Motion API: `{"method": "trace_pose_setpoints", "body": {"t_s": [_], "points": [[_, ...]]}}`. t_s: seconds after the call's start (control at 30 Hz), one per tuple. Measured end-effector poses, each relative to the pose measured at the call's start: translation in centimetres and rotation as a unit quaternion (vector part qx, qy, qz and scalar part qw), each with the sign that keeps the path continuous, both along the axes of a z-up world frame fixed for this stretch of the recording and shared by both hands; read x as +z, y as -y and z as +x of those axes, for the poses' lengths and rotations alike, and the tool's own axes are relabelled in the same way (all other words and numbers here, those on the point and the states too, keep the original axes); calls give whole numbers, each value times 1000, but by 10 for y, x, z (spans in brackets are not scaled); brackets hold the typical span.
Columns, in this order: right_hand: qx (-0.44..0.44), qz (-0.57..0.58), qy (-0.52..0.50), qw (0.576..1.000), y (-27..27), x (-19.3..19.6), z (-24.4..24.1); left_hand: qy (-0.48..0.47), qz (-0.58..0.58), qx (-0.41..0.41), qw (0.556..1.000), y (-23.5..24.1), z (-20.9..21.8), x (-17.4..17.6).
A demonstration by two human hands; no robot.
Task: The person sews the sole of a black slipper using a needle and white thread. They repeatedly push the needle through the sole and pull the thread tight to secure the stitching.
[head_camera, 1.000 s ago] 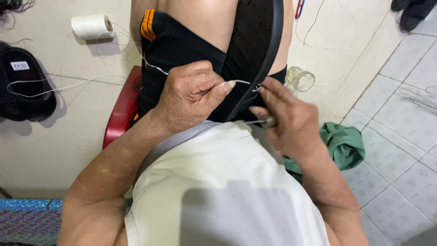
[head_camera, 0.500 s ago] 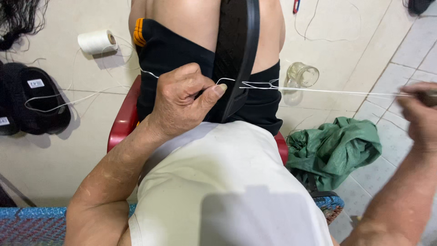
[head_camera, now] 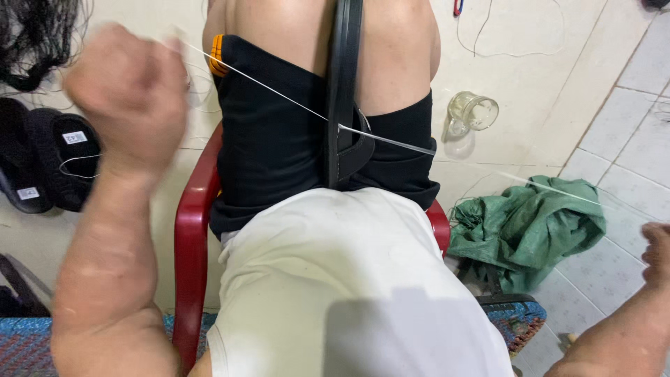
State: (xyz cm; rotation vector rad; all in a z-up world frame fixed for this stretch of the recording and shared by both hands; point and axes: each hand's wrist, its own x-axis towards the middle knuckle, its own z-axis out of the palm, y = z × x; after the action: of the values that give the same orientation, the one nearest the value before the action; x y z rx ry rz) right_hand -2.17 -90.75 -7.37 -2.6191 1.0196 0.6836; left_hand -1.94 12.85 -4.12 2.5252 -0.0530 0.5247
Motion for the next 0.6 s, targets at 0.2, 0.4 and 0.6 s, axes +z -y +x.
{"method": "trace_pose_setpoints", "body": {"t_s": [0.2,0.4,0.6], "points": [[294,-19,214,931,-230,-16,20,-142,-8,10,990,6,11,10],[464,271,365,760,-577,53,47,-162,19,-160,974,87,2,40],[391,469,285,739,-674,77,51,-133,-540,-200,807,112,9,63]]}}
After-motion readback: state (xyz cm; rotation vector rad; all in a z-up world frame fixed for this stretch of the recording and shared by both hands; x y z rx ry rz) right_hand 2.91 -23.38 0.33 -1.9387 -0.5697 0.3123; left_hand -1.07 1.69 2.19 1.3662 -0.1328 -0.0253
